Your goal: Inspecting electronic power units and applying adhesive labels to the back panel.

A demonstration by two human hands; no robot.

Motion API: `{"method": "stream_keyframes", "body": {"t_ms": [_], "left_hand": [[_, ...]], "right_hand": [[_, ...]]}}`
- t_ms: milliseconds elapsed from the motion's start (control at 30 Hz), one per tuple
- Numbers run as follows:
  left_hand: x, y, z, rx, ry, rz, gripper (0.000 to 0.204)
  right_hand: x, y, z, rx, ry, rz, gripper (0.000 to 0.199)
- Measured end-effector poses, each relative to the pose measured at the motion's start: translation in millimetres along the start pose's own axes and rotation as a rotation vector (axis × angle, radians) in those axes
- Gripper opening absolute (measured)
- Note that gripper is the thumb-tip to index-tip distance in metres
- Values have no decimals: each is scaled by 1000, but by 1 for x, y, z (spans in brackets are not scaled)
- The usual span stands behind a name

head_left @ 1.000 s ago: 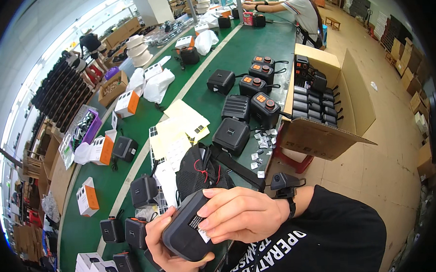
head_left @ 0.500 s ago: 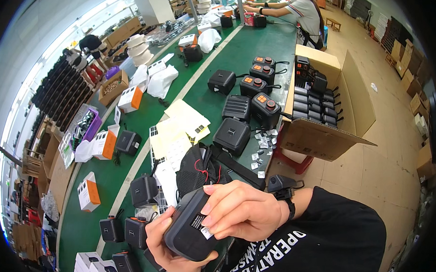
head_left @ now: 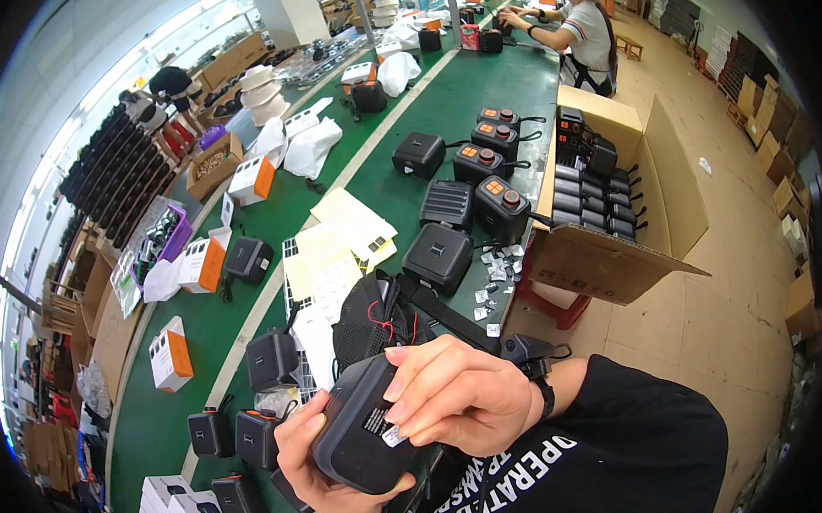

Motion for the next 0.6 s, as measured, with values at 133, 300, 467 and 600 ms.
{"method": "stream_keyframes", "body": {"t_ms": [133, 300, 467, 600], "left_hand": [[1, 0, 0, 0, 1, 1, 102], [2, 2, 1, -16, 11, 0, 102], [1, -2, 7, 5, 54, -5, 103], [-1, -3, 7, 70, 170, -66, 104]], "right_hand": [[0, 1, 0, -10, -15, -32, 12], [-1, 1, 0, -18, -16, -54, 10], [-1, 4, -3, -7, -33, -89, 8], [-2, 5, -5, -100, -48, -135, 8]]}}
Point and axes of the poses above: each hand's wrist, its own x-axis away from the middle knuckle, its own y-axis out of the back of the hand, z = x × y, the point moved 8 cm from there along -x, towards the middle knuckle, and after that the axes turned 11 degrees about -y, right-handed, at the moved point
